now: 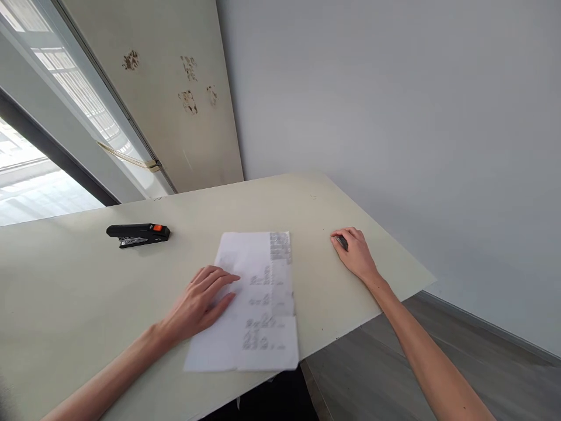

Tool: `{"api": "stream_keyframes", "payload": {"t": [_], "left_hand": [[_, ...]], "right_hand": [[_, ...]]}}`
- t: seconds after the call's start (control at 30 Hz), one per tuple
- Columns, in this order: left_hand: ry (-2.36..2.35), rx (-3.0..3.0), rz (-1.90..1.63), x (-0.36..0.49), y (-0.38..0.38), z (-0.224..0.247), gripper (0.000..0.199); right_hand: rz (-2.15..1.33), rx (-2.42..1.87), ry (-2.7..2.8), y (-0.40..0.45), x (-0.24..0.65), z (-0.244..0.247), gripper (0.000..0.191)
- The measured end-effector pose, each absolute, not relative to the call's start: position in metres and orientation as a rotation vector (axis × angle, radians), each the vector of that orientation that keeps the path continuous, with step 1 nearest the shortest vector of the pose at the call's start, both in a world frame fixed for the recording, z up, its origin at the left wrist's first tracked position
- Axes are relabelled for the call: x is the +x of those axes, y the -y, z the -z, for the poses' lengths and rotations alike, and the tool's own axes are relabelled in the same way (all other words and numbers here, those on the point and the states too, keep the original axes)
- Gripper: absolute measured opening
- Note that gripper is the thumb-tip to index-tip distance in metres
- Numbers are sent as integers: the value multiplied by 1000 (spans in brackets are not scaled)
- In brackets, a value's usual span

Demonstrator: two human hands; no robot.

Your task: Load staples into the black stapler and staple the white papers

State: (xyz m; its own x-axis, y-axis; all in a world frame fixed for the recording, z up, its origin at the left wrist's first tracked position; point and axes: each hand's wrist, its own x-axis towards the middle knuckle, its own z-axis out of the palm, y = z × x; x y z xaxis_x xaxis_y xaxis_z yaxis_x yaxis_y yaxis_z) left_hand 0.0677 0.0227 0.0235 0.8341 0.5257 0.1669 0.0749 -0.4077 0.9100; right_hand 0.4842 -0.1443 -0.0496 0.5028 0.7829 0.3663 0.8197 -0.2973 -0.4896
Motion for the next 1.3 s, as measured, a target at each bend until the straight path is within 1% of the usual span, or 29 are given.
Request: {"api": "stream_keyframes", "payload": {"t": [0.1,0.2,0.4,0.57,0.7,0.87,1.0,1.1,1.2,1.3], "left_hand": [[-406,2037,-432,54,-29,-25,42],[-403,1970,-391,45,-36,-24,47],[-529,1852,-477,9,-43,-20,47],[-577,1971,-535,-21,-47,-17,48],[-619,2046,-594,-34,-52,-15,46],[-706,2114,-721,-36,-54,-11,37],[-689,2212,-704,-39,-58,-9,29],[-666,2242,-695,-44,-64,-7,36],[-631,2425,-554,-52,-75,-6,46],[-641,2638,-434,-62,-89,-7,46]], "right_hand": [[84,-2135,1315,144,484,51,37],[108,-2169,1312,145,483,54,40],[154,-2294,1277,144,487,66,55],[103,-2373,1264,134,479,73,71],[73,-2353,1327,110,451,73,77],[12,-2225,1478,47,401,71,75],[-53,-2079,1617,-17,357,66,72],[-115,-1956,1745,-62,323,62,63],[-178,-1845,1851,-102,290,60,58],[-242,-1757,1916,-134,262,58,56]]}}
